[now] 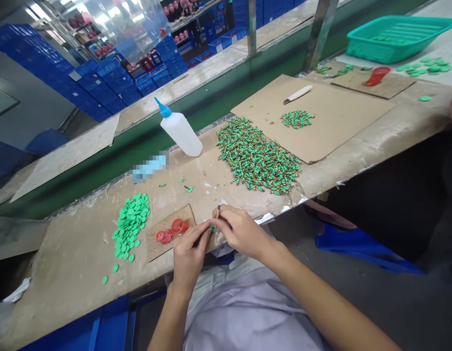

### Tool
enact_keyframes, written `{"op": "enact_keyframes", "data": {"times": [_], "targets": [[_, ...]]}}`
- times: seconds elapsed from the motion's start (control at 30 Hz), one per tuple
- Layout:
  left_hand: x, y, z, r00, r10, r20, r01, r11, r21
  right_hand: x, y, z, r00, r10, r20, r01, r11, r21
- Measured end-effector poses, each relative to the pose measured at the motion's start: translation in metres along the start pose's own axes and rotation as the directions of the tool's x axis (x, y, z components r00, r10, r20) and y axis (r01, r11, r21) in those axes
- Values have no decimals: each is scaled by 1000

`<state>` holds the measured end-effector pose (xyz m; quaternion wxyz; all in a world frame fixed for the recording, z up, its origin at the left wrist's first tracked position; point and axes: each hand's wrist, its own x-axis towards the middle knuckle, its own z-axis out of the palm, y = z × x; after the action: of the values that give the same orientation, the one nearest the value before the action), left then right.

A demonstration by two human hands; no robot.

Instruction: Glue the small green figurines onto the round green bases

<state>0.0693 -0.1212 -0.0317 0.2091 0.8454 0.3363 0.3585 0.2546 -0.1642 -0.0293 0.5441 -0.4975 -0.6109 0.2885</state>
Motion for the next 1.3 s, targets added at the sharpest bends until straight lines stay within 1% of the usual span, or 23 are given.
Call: {"op": "enact_keyframes", "data": {"times": [0.13,0.37,0.6,0.83,0.97,1.1,1.3], "targets": [[0,-1,0,1000,-3,-1,3,1000,-4,1,4,5,999,-40,-10,40,999,-11],[0,-3,-1,1000,-14,17,14,1000,-14,0,7,5,997,-73,-23,72,997,-32],[2,-6,-7,995,-43,92,49,997,-61,0,9,5,995,-102,-17,101,993,-53],[10,-9,-12,985,-42,166,62,991,-117,-2,9,5,992,-124,3,124,990,-65],[11,-9,-13,983,-46,177,71,988,-136,-4,9,4,988,-154,12,155,986,-61],[11,-11,-13,983,-47,177,73,987,-141,-8,8,9,980,-200,16,201,978,-63],[12,-12,-13,980,-43,192,72,987,-147,-10,8,17,972,-233,17,233,963,-138]]}}
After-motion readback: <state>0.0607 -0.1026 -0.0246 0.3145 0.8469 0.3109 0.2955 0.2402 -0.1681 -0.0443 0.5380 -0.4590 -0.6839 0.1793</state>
